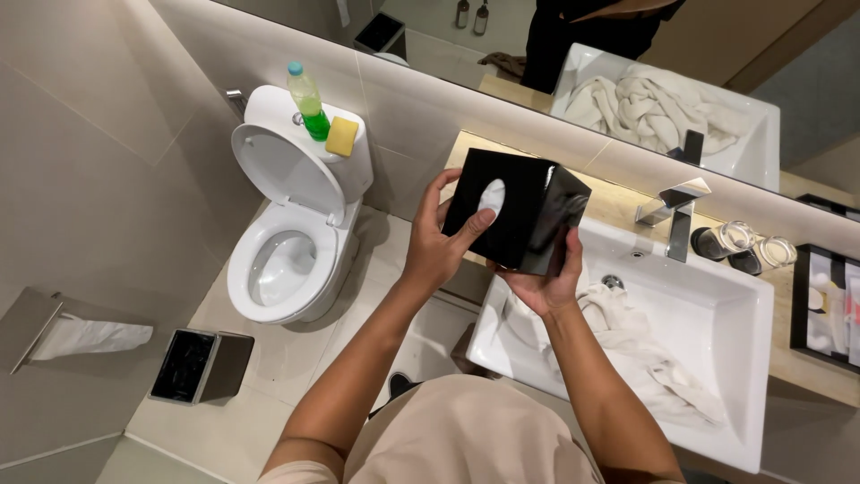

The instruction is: The person restocks a bathroom amenity tray with toiletries, refills a tissue box with tissues, wipes the sink basin with a towel, and scrubs the toilet bowl with a sponge and cleaning liquid. The person places the tissue box on the counter and leaves the sponge in the toilet.

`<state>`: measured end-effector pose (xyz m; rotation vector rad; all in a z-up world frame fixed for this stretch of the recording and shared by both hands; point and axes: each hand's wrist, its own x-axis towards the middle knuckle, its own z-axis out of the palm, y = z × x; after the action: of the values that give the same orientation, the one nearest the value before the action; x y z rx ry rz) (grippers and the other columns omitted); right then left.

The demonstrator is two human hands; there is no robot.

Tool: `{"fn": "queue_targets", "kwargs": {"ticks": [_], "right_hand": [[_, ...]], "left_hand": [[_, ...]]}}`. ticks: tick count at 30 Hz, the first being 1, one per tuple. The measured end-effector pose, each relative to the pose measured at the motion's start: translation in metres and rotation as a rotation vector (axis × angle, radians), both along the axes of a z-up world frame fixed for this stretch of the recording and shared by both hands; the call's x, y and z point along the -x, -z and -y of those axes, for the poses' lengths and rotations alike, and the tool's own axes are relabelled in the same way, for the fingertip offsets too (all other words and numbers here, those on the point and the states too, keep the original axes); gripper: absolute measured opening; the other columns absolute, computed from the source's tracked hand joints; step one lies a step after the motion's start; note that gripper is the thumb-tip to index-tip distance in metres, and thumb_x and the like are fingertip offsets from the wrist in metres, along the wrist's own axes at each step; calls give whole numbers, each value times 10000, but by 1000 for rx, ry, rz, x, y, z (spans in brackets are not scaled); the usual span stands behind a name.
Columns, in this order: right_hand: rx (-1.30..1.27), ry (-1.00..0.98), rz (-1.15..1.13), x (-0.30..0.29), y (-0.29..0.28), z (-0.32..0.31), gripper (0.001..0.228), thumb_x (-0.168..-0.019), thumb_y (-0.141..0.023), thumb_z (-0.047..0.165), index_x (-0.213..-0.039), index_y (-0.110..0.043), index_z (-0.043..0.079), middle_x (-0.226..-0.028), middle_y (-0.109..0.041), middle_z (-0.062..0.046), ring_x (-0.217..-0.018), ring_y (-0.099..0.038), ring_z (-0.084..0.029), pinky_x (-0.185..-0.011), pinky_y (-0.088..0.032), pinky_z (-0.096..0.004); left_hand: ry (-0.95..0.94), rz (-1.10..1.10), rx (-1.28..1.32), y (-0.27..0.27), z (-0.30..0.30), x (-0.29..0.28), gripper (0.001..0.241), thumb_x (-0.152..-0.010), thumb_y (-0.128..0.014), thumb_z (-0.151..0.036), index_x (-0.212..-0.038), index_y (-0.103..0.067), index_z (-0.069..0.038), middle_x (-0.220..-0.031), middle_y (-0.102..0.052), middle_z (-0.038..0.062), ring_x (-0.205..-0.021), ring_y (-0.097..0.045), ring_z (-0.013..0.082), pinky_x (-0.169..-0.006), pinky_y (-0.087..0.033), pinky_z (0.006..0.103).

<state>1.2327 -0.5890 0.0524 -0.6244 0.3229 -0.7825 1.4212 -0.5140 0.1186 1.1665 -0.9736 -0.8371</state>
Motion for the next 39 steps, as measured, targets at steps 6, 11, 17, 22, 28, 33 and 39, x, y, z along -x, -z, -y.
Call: {"fn": "queue_targets", "kwargs": {"ticks": [6, 11, 17, 22, 28, 33, 39], "right_hand": [[8, -17, 5, 23, -13, 21, 945, -803, -624, 777, -1516, -458, 179, -1453, -545, -55, -1317, -534, -247, -1088, -457, -466], [-73, -100, 90, 33, 10, 41, 955, -807, -622, 794, -1511, -473, 165, -1452, -545, -86, -1283, -527, -286, -1039, -444, -497], [-122, -94, 155, -4, 32, 52, 955, -773, -626, 802, -1504, -460, 209, -1474, -523, -71, -1332, -497, -271, -1124, -380, -499], [-234, 84, 164, -50, 68, 66, 909, -761, -604, 801, -1450, -496, 218, -1439, -554, -48, -1321, -514, -224, -1091, -378, -499], [-327, 234, 146, -97, 150, 93, 625, -907, -561, 553, -1394, -511, 163, -1345, -576, -47, -1251, -538, -213, -1103, -381, -453], [-358, 329, -150, -112, 168, 109, 469, -917, -499, 335, -1348, -547, 158, -1296, -623, -34, -1205, -577, -199, -1139, -394, -467], [-520, 292, -2, -134, 194, 133, 459, -914, -430, 345, -1216, -612, 52, -1172, -621, -107, -1062, -549, -269, -1119, -427, -555]], "left_hand": [[-297, 379, 184, -11, 26, 37, 204, -932, -806, -227, -975, -731, -42, -1271, -607, 81, -1156, -648, 242, -968, -513, 358], [-266, 215, 49, -2, 50, 40, 197, -948, -764, -228, -988, -792, -38, -1205, -636, 37, -1015, -669, 169, -874, -528, 296], [-200, 106, -16, 14, 87, 5, 261, -942, -776, -259, -1029, -788, -14, -1231, -592, 52, -1000, -638, 137, -861, -525, 285], [-69, 500, -68, 24, 109, -35, 941, -816, -875, -447, -1503, -423, 9, -1480, -402, 204, -1369, -443, 347, -1083, -420, 452], [173, 840, -209, 72, 156, -80, 1414, -586, -947, -640, -1560, -203, 66, -1482, -338, 293, -1398, -340, 493, -1122, -343, 568], [480, 897, 27, 126, 226, -136, 1311, -523, -954, -501, -1499, -269, 44, -1508, -341, 298, -1347, -359, 510, -1103, -387, 555], [669, 928, 102, 143, 282, -153, 1220, -479, -945, -370, -1458, -330, 19, -1507, -392, 257, -1374, -364, 467, -1089, -430, 494]]}}
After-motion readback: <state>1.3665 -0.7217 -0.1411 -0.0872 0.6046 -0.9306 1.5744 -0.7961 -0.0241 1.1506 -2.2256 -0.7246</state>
